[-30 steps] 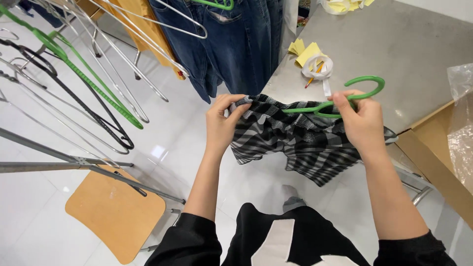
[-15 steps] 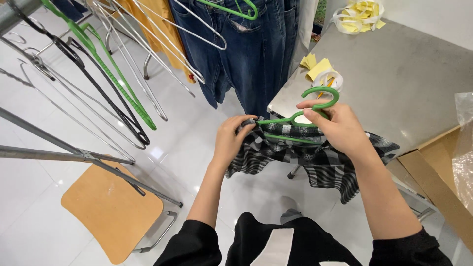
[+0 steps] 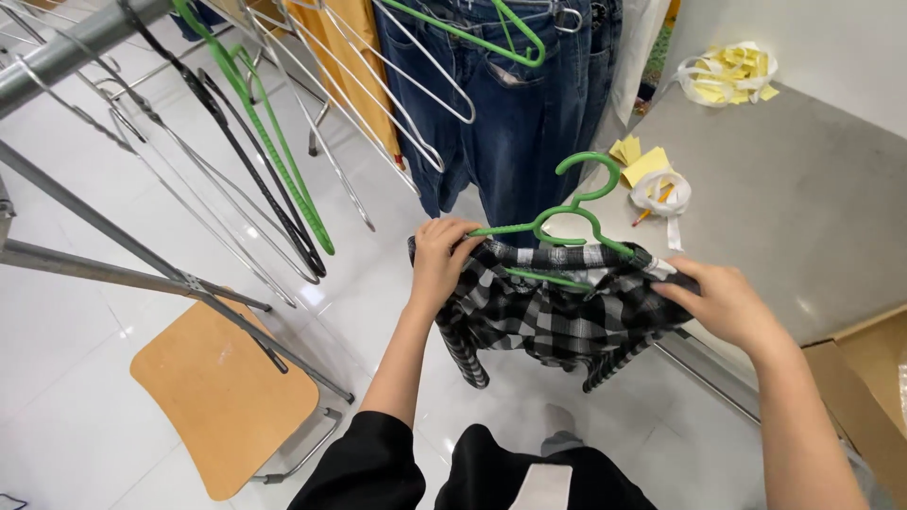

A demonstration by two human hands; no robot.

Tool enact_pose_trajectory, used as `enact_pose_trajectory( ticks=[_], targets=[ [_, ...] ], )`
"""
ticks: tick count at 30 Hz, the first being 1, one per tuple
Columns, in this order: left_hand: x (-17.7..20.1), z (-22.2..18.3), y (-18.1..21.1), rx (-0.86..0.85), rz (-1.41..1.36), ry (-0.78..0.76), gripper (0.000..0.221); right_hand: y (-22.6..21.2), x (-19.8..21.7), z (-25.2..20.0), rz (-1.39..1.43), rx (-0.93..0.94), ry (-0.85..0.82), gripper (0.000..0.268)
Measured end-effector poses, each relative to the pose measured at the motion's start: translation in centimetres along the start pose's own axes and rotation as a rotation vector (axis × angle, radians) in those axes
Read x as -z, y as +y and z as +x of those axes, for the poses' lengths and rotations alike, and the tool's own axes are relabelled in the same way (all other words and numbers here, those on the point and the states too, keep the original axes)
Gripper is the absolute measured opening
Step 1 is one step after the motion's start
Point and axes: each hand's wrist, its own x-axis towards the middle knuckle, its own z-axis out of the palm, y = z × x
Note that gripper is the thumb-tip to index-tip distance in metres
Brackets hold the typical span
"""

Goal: Unboxing a shirt from a gift box, removing it from a plastic bag, and hanging it on a hanger

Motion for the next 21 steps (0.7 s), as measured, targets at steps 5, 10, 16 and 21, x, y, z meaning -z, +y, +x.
enact_pose_trajectory(
  ticks=[5,10,16,21],
  targets=[
    [0.2,0.4,0.8,0.034,0.079,-0.037,0.026,-1.2,-0.8,0.1,0.041,-0.005,0.263,0.019],
    [1.0,-0.5,2.2,0.184,0.104,-0.12,0.059,-3.9,-2.3,3.3,-0.112,0.005,0.482,0.027],
    [1.8,-0.3,1.3,0.263,-0.069,-0.097,0.049,-12.3,0.3,9.3,-0.022,-0.014,0.484,0.026],
    [3.7,1.9,3.4,0.416,-0.229,-0.145,0.038,-18.1,3.5,17.6,0.04,0.34,0.719,0.017]
  ],
)
